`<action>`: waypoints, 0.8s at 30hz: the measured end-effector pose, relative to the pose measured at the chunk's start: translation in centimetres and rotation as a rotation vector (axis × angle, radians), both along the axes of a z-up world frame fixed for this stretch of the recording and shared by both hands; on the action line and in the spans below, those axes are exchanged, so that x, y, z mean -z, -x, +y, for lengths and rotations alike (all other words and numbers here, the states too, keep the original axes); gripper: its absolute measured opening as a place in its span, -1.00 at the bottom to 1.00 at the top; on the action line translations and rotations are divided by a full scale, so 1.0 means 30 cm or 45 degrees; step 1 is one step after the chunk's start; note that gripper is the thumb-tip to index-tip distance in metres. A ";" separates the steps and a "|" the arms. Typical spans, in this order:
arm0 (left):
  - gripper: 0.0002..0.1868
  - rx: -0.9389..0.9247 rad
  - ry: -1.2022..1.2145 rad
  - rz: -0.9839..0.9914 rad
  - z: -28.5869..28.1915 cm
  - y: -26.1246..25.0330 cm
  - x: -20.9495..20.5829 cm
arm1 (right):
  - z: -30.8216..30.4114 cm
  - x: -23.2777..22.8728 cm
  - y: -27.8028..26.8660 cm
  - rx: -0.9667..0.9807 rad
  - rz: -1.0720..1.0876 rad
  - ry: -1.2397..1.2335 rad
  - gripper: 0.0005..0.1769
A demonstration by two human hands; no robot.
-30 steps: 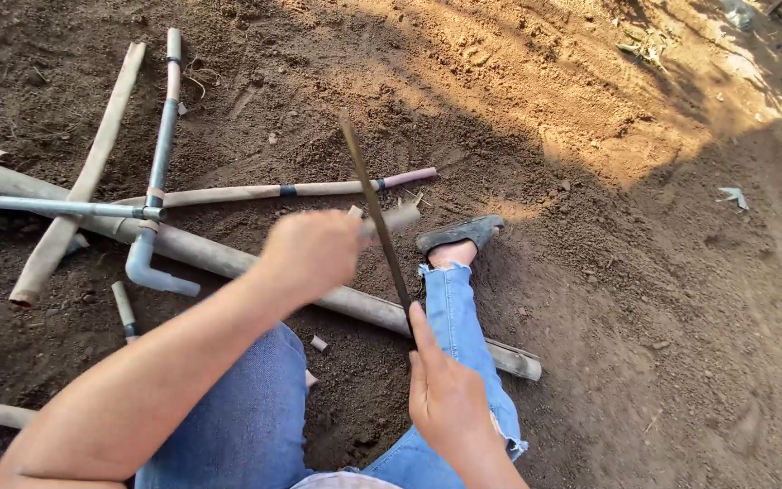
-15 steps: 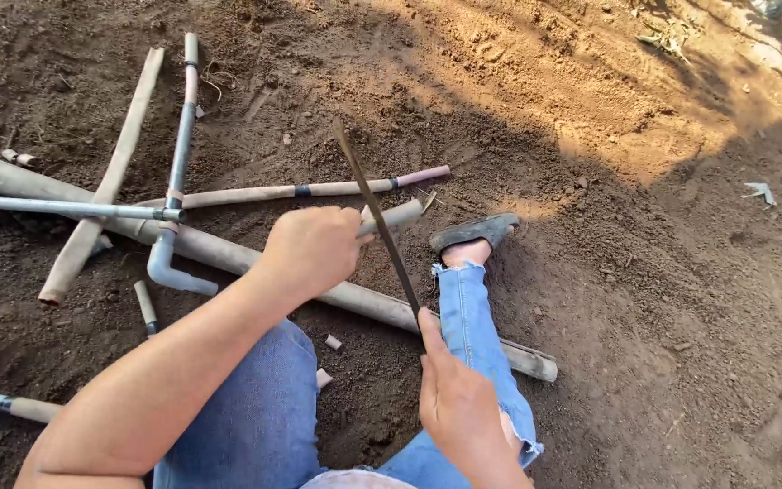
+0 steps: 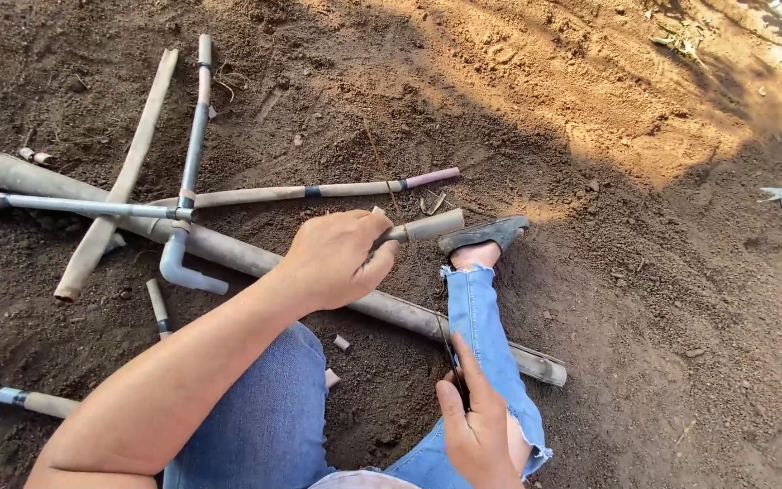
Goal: A person sits on the ground and uses a hacksaw blade to cut a small section of PVC pipe.
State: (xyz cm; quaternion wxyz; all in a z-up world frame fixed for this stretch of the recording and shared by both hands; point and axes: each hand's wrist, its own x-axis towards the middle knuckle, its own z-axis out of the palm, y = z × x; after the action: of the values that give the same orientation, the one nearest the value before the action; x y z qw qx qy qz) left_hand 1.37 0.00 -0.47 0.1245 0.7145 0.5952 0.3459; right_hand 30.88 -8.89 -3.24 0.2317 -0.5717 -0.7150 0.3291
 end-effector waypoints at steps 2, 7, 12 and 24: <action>-0.71 0.017 0.016 -0.024 0.003 -0.004 0.006 | 0.000 0.026 -0.018 -0.025 0.164 0.062 -0.31; -0.68 0.075 0.041 -0.053 0.007 -0.003 0.003 | -0.004 0.120 -0.068 0.046 0.446 0.140 -0.38; -0.74 0.086 0.036 0.002 0.014 -0.004 0.019 | -0.004 0.164 -0.108 0.132 0.681 0.345 -0.37; -0.71 -0.047 0.327 -0.199 0.007 0.011 -0.032 | -0.031 0.156 -0.110 0.030 0.895 0.192 -0.37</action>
State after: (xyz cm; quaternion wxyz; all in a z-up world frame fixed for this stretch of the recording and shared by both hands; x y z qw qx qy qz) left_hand 1.04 0.19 0.48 0.2543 0.6526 0.6361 0.3238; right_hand 34.17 -9.81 -7.92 0.4245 -0.4473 -0.5585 0.5549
